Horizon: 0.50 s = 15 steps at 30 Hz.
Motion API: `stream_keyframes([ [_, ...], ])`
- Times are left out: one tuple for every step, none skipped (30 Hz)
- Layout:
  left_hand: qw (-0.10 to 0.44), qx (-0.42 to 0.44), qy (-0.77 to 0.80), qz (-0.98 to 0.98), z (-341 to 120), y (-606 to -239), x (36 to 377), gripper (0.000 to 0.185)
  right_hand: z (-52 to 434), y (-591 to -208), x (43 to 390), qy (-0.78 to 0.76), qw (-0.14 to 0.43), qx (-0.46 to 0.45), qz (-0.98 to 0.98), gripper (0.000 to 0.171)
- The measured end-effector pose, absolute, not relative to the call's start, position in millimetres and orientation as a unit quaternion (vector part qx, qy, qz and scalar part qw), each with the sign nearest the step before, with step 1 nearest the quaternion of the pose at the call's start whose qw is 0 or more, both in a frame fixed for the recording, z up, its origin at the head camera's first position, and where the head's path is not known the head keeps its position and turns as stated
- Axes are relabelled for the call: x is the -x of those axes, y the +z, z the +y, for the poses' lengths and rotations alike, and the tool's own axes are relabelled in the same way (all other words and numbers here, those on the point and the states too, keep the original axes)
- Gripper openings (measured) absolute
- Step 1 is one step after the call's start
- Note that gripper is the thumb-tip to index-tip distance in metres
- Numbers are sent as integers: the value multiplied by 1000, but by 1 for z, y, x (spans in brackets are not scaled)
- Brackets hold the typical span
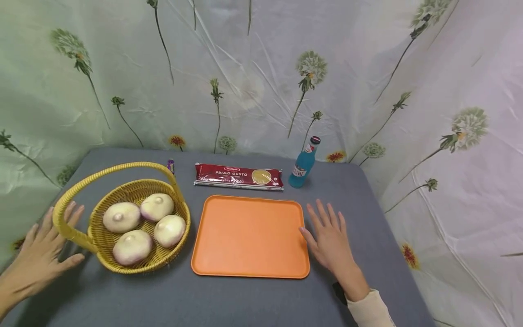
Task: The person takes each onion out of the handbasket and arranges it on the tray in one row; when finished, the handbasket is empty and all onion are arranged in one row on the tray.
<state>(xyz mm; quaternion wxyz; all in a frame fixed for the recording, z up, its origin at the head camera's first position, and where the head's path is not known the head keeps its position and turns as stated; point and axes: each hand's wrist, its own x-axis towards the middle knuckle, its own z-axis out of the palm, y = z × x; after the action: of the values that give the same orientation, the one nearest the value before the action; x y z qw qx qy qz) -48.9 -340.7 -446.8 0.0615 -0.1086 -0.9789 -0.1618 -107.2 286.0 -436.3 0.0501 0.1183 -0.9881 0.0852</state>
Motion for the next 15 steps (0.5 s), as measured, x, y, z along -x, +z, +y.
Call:
stream_keyframes([
  [62, 114, -185, -974, -340, -449, 49, 103, 283, -436, 107, 85, 49, -120, -988, 71],
  [64, 120, -211, -968, -338, -451, 48, 105, 280, -436, 106, 87, 48, -122, -988, 71],
  [69, 127, -239, -960, -337, -452, 48, 106, 277, -436, 106, 87, 47, -125, -987, 71],
  [75, 135, -265, -952, -335, -454, 48, 109, 275, -435, 105, 87, 47, -128, -987, 71],
  [83, 142, -289, -943, -333, -456, 49, 112, 272, -434, 106, 88, 48, -132, -986, 71],
  [88, 150, -312, -934, -331, -457, 49, 116, 269, -433, 106, 87, 50, -135, -986, 70],
  [92, 158, -331, -926, -329, -458, 50, 120, 267, -432, 106, 86, 50, -138, -985, 70],
  [92, 164, -351, -917, -326, -458, 51, 124, 264, -431, 106, 86, 49, -139, -985, 69],
  [92, 169, -367, -910, -323, -458, 51, 128, 262, -430, 107, 84, 49, -141, -985, 69],
  [90, 171, -380, -904, -321, -458, 52, 133, 260, -429, 107, 83, 49, -143, -985, 69],
  [87, 173, -393, -899, -318, -458, 53, 136, 258, -428, 107, 83, 51, -145, -985, 69],
  [82, 172, -406, -894, -316, -458, 53, 139, 256, -428, 108, 82, 52, -148, -984, 69],
  [78, 170, -417, -889, -314, -458, 54, 140, 253, -427, 108, 81, 54, -151, -984, 68],
  [76, 169, -427, -885, -312, -459, 55, 142, 251, -427, 109, 80, 56, -155, -983, 68],
  [75, 168, -435, -881, -310, -460, 55, 142, 249, -426, 109, 78, 59, -160, -982, 68],
])
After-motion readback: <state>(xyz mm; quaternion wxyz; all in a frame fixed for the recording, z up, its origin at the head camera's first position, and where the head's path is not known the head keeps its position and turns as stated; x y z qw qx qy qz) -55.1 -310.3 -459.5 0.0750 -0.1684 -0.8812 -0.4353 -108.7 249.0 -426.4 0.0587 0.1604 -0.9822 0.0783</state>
